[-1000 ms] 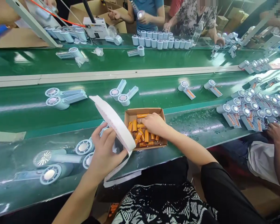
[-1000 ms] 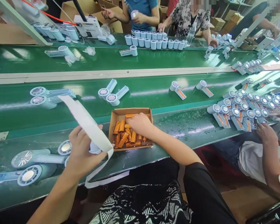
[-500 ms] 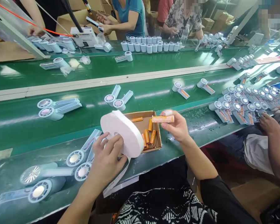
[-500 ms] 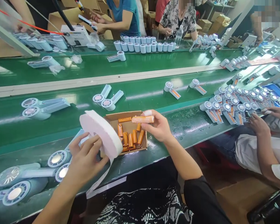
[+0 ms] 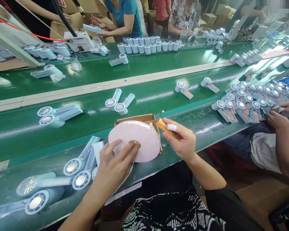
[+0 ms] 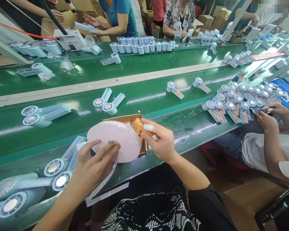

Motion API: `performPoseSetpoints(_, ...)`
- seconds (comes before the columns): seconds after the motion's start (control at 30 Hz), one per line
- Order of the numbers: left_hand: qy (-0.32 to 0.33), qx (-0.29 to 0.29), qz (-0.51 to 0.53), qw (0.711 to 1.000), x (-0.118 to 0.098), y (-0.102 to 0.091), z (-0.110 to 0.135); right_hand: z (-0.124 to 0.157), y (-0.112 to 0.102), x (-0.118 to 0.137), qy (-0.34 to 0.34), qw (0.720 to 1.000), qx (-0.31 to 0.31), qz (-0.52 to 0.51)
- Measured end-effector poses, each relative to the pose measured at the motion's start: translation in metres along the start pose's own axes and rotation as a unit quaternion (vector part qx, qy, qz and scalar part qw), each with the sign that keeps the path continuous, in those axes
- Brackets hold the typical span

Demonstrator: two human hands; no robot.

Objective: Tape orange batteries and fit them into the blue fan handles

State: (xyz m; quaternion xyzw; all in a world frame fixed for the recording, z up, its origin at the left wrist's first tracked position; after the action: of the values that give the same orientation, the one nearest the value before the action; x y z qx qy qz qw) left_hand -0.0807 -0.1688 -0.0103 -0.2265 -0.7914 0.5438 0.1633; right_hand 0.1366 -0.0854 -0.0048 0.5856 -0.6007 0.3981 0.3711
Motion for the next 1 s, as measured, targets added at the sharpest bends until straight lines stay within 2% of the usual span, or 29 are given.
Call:
performPoseSetpoints(0.1,0.011,0.009,-0.011,1.000,-0.004,0.000,-0.004,0.009,0.009,-0.005,-0.001,1.000,0.028,0.010)
performPoseSetpoints(0.17,0.015,0.010,-0.016,1.000,-0.004,-0.004,-0.006,0.010,0.010,-0.011,0.026,0.998,0.047,-0.011)
performPoseSetpoints(0.27,0.019,0.013,-0.003,1.000,-0.003,-0.013,-0.011,0.002,0.007,-0.025,0.113,0.984,0.107,-0.081)
performPoseSetpoints(0.37,0.046,0.034,0.004,0.998,-0.007,-0.018,-0.019,-0.004,0.010,-0.039,0.203,0.952,0.199,-0.110)
performPoseSetpoints(0.4,0.057,0.042,0.008,0.997,-0.009,-0.018,-0.022,-0.005,0.010,-0.042,0.218,0.948,0.200,-0.113)
performPoseSetpoints(0.43,0.066,0.048,0.015,0.997,-0.011,-0.016,-0.025,-0.005,0.008,-0.045,0.223,0.952,0.171,-0.120)
performPoseSetpoints(0.5,0.071,0.046,0.029,0.996,-0.017,-0.012,-0.030,-0.001,0.002,-0.047,0.209,0.964,0.046,-0.157)
performPoseSetpoints(0.57,0.053,0.029,0.029,0.998,-0.025,-0.006,-0.032,0.011,-0.005,-0.050,0.189,0.957,-0.092,-0.199)
performPoseSetpoints(0.63,0.046,0.017,0.029,0.998,-0.038,0.001,-0.030,0.014,-0.016,-0.048,0.172,0.945,-0.173,-0.217)
performPoseSetpoints(0.7,0.087,0.015,0.052,0.995,-0.056,0.007,-0.024,-0.001,-0.042,-0.039,0.127,0.943,-0.222,-0.211)
performPoseSetpoints(0.77,0.133,0.026,0.086,0.987,-0.061,0.009,-0.017,-0.023,-0.084,-0.025,0.046,0.937,-0.282,-0.199)
performPoseSetpoints(0.8,0.128,0.040,0.094,0.986,-0.052,0.011,-0.014,-0.031,-0.104,-0.022,0.016,0.930,-0.312,-0.194)
performPoseSetpoints(0.87,0.069,0.090,0.093,0.989,-0.013,0.017,-0.014,-0.039,-0.127,-0.027,0.006,0.927,-0.322,-0.191)
performPoseSetpoints(0.93,0.023,0.160,0.107,0.981,0.033,0.030,-0.019,-0.032,-0.128,-0.044,0.032,0.931,-0.306,-0.196)
performPoseSetpoints(1.0,0.018,0.218,0.162,0.962,0.068,0.046,-0.036,-0.015,-0.120,-0.062,0.064,0.932,-0.296,-0.198)
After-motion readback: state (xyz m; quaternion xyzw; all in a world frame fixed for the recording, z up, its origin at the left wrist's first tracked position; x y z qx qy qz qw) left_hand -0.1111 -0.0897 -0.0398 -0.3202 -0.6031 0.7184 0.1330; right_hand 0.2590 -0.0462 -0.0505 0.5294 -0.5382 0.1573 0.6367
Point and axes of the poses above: each hand's wrist, its own z-axis away from the middle knuckle, its own y-axis out of the palm, x = y × z, the point moved 9 cm from there along -z, towards the middle knuckle, and after that the axes turned 4 degrees about z, right-handed, at the moved point
